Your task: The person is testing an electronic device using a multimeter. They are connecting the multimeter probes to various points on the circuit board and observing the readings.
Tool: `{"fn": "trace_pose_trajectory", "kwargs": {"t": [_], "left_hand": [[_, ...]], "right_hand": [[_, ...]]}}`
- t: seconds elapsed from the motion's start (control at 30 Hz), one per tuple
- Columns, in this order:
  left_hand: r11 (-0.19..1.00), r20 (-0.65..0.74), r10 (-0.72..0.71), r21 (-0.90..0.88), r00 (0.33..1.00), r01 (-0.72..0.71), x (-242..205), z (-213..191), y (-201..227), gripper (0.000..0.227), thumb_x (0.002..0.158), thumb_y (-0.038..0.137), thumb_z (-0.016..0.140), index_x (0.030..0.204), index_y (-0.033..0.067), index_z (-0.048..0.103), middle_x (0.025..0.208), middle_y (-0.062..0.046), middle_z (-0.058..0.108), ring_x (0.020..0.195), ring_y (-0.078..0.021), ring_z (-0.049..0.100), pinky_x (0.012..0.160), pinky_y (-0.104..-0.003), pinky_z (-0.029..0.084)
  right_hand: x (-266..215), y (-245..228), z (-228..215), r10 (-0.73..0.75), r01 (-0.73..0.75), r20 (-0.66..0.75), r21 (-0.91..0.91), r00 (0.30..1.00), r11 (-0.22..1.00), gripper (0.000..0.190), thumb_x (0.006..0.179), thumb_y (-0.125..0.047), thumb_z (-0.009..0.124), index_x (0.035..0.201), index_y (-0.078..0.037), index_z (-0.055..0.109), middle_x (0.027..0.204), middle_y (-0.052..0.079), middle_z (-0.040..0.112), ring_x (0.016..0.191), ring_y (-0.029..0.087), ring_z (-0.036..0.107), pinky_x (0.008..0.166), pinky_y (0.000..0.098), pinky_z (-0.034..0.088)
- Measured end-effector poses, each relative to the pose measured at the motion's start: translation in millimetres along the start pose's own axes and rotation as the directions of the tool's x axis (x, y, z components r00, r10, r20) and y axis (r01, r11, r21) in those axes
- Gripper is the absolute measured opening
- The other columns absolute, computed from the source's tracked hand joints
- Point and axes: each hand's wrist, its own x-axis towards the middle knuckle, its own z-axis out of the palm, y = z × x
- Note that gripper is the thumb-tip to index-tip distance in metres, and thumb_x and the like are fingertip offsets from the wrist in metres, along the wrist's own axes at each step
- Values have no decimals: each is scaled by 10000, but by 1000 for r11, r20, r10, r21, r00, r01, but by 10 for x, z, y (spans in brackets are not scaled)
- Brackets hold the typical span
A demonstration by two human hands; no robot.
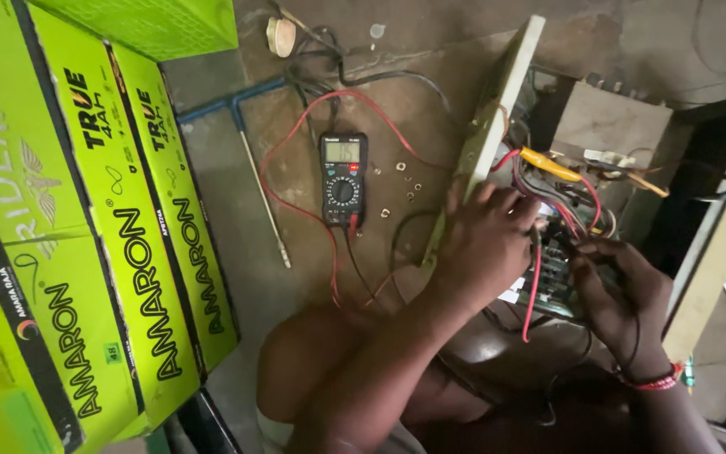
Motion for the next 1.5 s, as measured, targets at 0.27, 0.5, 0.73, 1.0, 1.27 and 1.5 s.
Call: {"fn": "trace_pose_trajectory", "kwargs": {"t": [0.27,0.5,0.73,1.0,1.27,1.5], "left_hand": [[1000,38,6,-5,999,-6,27,-27,-46,453,755,164,736,1198,114,655,1127,-37,668,1156,-251,605,1152,-593,360],[999,-38,14,-37,999,-16,0,78,-56,389,729,131,714,1114,109,661,1143,-37,681,1135,-254,616,1033,-576,417],[990,3,98,-104,995,-98,17,36,-81,244,840,71,684,1080,117,667,1120,-61,686,1173,-301,623,932,-438,506],[982,22,150,-117,988,-147,70,-39,7,322,750,48,710,1063,102,662,1066,-71,686,1083,-330,608,934,-448,476],[988,5,125,-92,992,-124,131,-46,77,303,782,47,727,1068,130,670,1019,-60,688,1069,-317,612,965,-460,444],[964,-74,126,-228,989,-140,148,-90,55,259,857,38,722,1100,123,696,991,-68,716,981,-296,663,979,-459,442]], "right_hand": [[11,101,16,-39,38,10,107,999,994,164,1016,-71,691,1150,24,679,1039,100,731,965,112,697,888,259,542],[11,163,7,10,-18,51,168,999,986,196,989,-58,670,1174,6,680,1050,101,716,912,123,675,819,257,535],[13,65,-23,-154,154,-7,97,988,983,185,898,-27,694,1083,-17,698,1058,124,748,961,190,714,834,301,552],[3,-45,-105,-276,279,-51,63,960,958,236,833,-69,744,1067,-44,721,968,127,752,868,194,723,763,317,575],[230,224,-692,-46,180,-286,461,957,869,109,982,-27,595,1051,23,663,982,96,709,916,138,665,856,281,541],[279,457,-970,176,129,-478,538,861,833,104,1017,-30,563,1046,41,633,988,109,722,884,138,677,863,283,550]]}}
